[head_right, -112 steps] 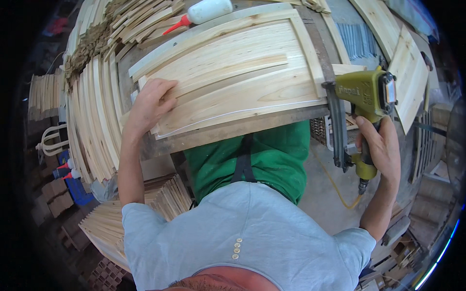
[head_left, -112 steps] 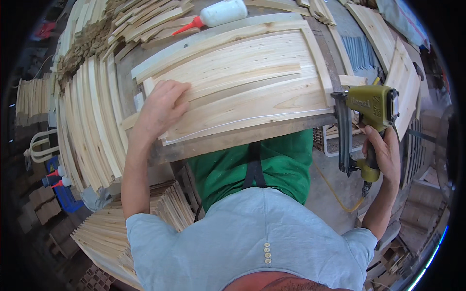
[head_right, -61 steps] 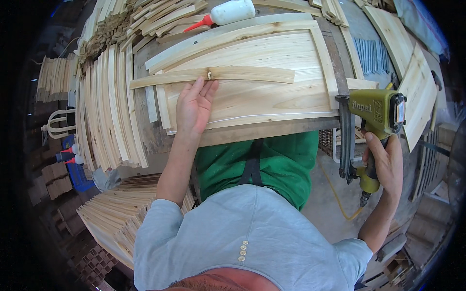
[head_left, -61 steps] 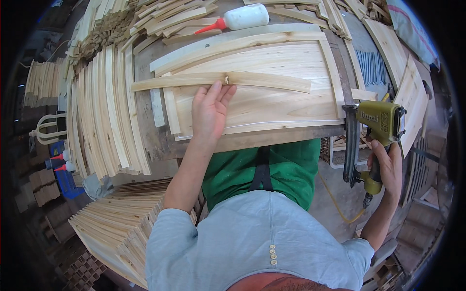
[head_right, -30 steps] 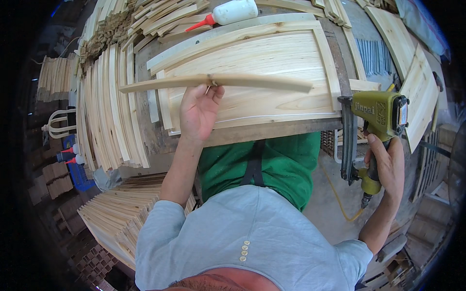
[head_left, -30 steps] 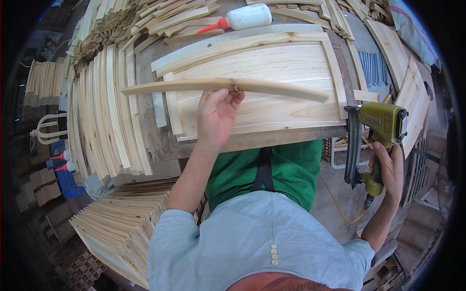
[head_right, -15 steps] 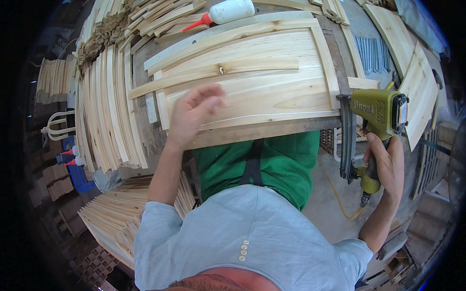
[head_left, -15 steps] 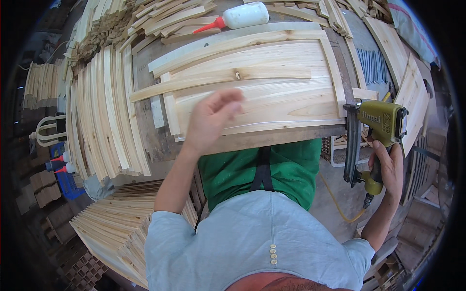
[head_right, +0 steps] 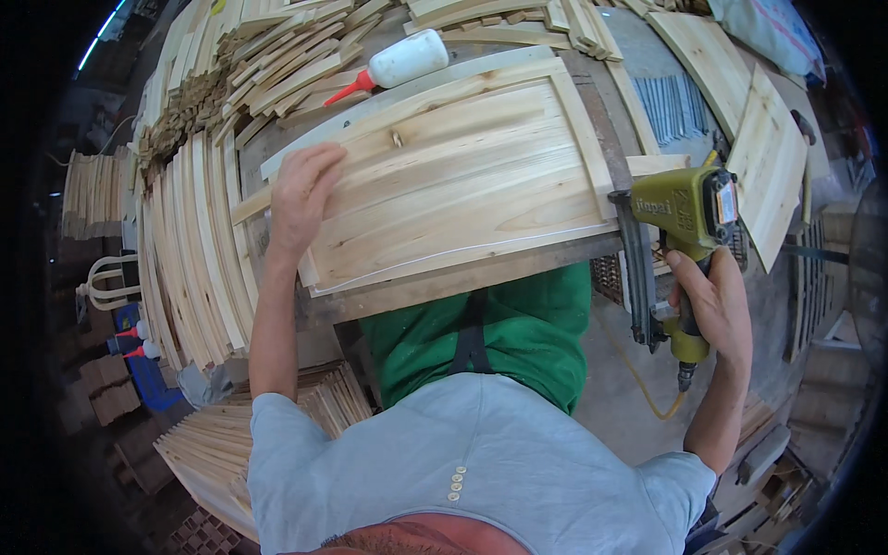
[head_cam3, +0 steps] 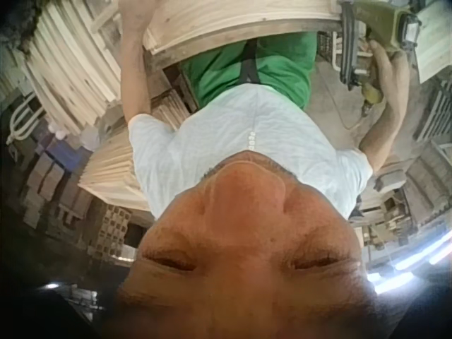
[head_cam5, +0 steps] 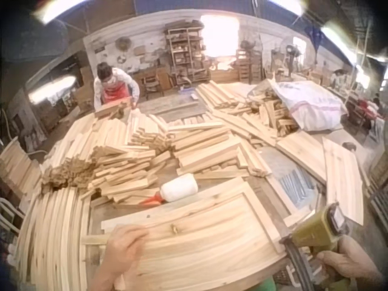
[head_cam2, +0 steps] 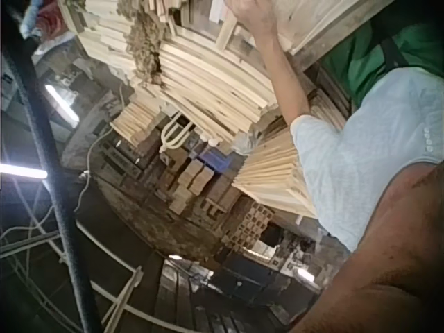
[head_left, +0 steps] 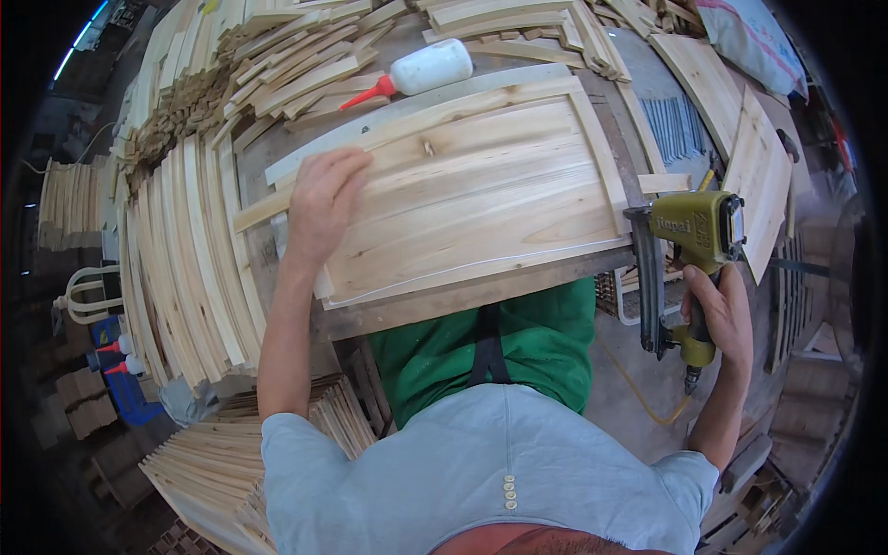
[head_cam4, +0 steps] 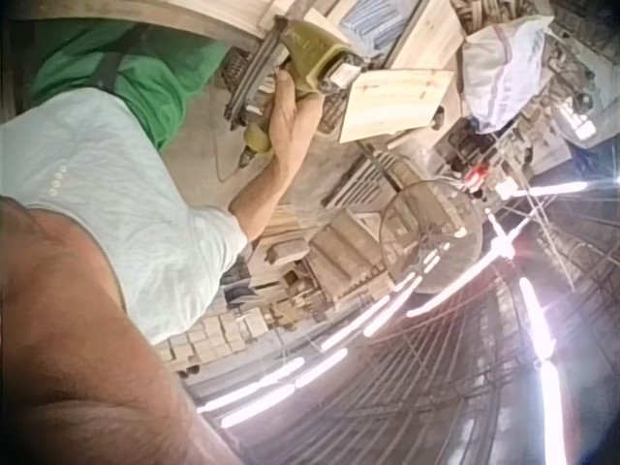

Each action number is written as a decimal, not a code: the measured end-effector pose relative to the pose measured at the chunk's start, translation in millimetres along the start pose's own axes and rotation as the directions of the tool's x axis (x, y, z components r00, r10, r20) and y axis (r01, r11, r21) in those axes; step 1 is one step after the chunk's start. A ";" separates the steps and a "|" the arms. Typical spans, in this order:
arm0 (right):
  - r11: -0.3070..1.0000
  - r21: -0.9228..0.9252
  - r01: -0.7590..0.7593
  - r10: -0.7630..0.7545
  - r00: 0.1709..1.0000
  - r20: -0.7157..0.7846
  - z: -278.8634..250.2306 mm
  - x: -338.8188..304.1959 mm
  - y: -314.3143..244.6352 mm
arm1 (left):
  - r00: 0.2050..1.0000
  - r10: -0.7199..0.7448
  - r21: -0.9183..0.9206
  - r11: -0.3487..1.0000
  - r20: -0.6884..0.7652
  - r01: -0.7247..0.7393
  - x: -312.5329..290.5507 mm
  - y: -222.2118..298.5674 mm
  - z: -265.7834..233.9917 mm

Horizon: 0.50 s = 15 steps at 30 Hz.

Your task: Assembling wooden panels by applying glue to the edges and using a pneumatic nail gun to secure wood strips.

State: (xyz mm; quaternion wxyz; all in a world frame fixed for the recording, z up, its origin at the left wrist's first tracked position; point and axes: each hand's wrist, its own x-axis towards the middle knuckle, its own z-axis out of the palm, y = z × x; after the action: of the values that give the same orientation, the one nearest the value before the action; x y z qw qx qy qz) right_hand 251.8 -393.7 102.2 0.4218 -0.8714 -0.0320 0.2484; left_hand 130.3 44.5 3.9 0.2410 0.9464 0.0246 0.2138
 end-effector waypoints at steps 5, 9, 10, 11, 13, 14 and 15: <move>1.000 0.010 0.027 -0.027 1.000 -0.016 3.4 0.4 -3.4 | 0.991 0.017 0.053 0.999 -0.134 -0.010 42.9 -16.3 29.2; 1.000 -0.026 -0.001 0.000 1.000 -0.010 1.9 -0.3 -3.7 | 0.982 0.030 0.064 0.998 -0.184 -0.018 52.6 -28.6 50.8; 0.999 -0.035 -0.009 0.009 1.000 -0.006 2.2 -0.4 -4.1 | 0.982 0.033 0.060 0.998 -0.188 -0.022 54.7 -29.4 53.7; 0.999 -0.036 -0.010 0.010 1.000 -0.003 1.8 -0.7 -2.7 | 0.981 0.034 0.056 0.998 -0.192 -0.024 56.2 -30.1 56.1; 0.999 -0.030 0.018 -0.019 1.000 -0.023 0.0 -1.0 1.7 | 0.983 0.018 0.037 0.999 -0.184 -0.012 58.9 -31.2 58.4; 0.999 -0.031 0.021 -0.021 1.000 -0.014 0.2 0.1 1.6 | 0.984 0.005 0.017 1.000 -0.176 -0.002 60.4 -32.0 59.3; 1.000 -0.018 0.013 -0.013 1.000 -0.003 0.6 1.3 1.0 | 0.984 -0.004 0.022 1.000 -0.176 0.008 61.7 -33.3 60.8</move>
State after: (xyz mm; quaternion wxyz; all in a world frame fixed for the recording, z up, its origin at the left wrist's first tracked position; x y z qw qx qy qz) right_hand 252.5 -393.6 100.6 0.4156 -0.8753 -0.0392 0.2442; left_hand 213.5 56.0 -35.7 0.2276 0.9265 0.0509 0.2954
